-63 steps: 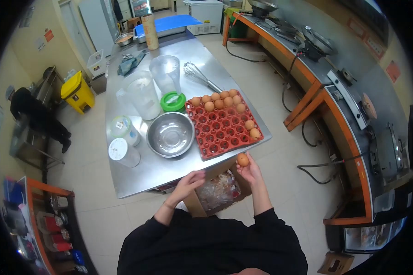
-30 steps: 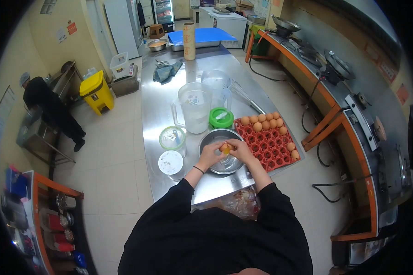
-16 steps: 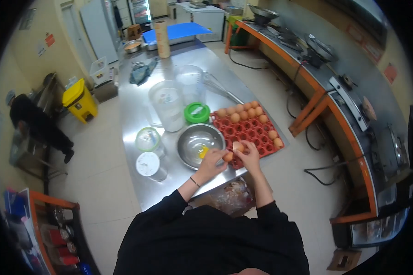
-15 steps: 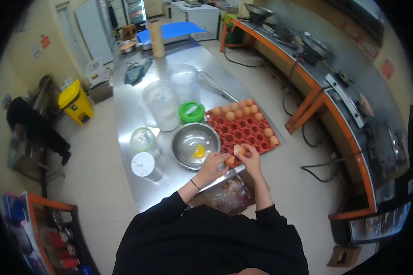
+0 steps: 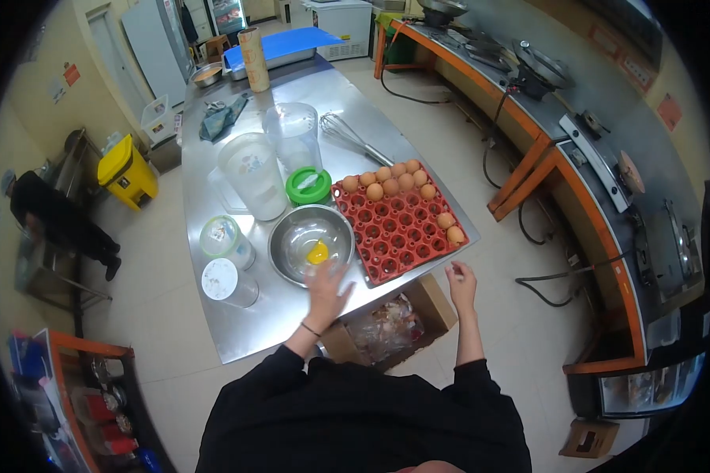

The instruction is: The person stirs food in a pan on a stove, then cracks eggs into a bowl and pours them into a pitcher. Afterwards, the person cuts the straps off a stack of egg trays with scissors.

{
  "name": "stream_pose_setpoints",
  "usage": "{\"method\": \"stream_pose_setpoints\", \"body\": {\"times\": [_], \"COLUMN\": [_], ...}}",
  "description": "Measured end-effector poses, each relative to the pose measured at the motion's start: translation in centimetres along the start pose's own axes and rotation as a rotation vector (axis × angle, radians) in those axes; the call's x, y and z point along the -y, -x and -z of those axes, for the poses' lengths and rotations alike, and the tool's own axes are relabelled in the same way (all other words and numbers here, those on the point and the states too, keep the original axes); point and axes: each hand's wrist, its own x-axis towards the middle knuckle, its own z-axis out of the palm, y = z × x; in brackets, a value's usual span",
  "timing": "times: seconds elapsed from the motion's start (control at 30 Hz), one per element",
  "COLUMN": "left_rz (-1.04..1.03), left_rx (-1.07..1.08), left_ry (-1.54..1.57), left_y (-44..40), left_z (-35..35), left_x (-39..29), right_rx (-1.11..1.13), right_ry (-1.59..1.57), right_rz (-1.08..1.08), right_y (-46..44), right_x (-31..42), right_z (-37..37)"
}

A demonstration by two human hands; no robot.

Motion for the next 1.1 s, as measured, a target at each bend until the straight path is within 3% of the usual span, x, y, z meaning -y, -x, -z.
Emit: {"method": "stream_pose_setpoints", "body": {"times": [0.07, 0.13, 0.2, 0.3, 0.4, 0.5, 0.6, 0.7, 0.8, 0.9, 1.03, 1.1], "left_rz": [0.088, 0.158, 0.125, 0.107, 0.103, 0.107, 0.098, 0.125, 0.109, 0.083, 0.063, 0.043], "left_rx": [0.052, 0.296, 0.206, 0.143, 0.148, 0.227, 0.153, 0.083, 0.056, 0.022, -0.018, -0.022], "left_ry": [-0.123, -0.105, -0.081, -0.044, -0.027, -0.035, -0.054, -0.035, 0.055, 0.097, 0.111, 0.109], "left_y": [0.4, 1.8, 3.2, 4.6, 5.6, 6.4, 6.2, 5.3, 4.6, 3.8, 2.5, 2.1], "left_z": [0.8, 0.6, 0.0, 0.1, 0.2, 0.4, 1.3, 2.3, 2.4, 2.3, 2.0, 1.9], "left_x": [2.1, 3.5, 3.1, 1.7, 0.4, -0.4, -1.3, -2.2, -2.4, -2.7, -3.0, -3.0], "right_rx": [-0.025, 0.005, 0.025, 0.027, 0.354, 0.369, 0.445, 0.239, 0.178, 0.281, 0.182, 0.077], "right_ry": [-0.05, 0.04, 0.202, 0.434, 0.426, 0.515, 0.306, -0.069, -0.806, -1.121, -0.955, -0.678], "right_rz": [0.092, 0.182, 0.249, 0.105, -0.051, -0.057, 0.004, -0.004, -0.195, -0.307, -0.486, -0.337], "right_y": [-3.2, -6.7, -10.3, -13.3, -14.8, -14.7, -16.1, -14.7, -11.2, -5.4, 1.2, 2.7], "right_x": [2.0, 3.4, 3.3, 3.0, 3.3, 4.6, 1.7, 1.8, 2.7, 2.0, -0.7, -3.3], "right_z": [-0.3, -1.0, -1.9, -3.0, -3.1, -3.2, -3.2, -1.6, 0.8, 2.0, -1.0, -4.7]}}
